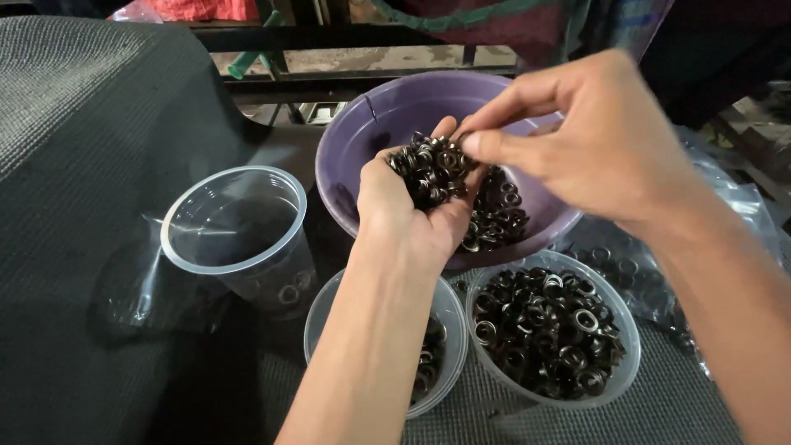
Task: Sorting and transferring metal eyelets from a large bowl into smaller plastic containers.
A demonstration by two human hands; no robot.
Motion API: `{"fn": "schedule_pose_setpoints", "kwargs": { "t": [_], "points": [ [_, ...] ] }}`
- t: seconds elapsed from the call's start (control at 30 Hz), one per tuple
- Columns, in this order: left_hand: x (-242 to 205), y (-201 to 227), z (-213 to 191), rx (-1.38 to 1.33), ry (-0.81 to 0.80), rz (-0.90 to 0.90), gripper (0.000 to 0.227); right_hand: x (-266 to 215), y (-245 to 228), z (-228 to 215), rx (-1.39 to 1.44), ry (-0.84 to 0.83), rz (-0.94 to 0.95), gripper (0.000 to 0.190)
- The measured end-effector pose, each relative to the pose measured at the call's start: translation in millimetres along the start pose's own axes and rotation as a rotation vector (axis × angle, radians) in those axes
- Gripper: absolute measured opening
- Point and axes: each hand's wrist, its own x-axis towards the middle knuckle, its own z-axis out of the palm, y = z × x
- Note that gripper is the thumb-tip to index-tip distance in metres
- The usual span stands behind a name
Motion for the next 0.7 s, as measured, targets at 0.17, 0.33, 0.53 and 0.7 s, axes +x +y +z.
{"fn": "schedule_pose_setpoints", "kwargs": {
  "t": [0.17,0.33,0.53,0.7],
  "points": [
    [-6,0,2,-0.15,-0.135,-0.071,0.045,8,17,-6,0.015,0.097,-0.267,0.005],
    [-7,1,0,-0.215,-0.192,-0.092,0.054,7,18,-13,-0.099,0.122,-0.307,0.007],
    [2,-1,-4,-0.058,-0.158,-0.069,0.044,-1,-7,-13,-0.241,0.014,-0.206,0.011],
    [14,-2,-8,-0.185,-0.22,-0.105,0.046,5,-4,1,-0.211,-0.069,-0.289,0.017]
  ]
}}
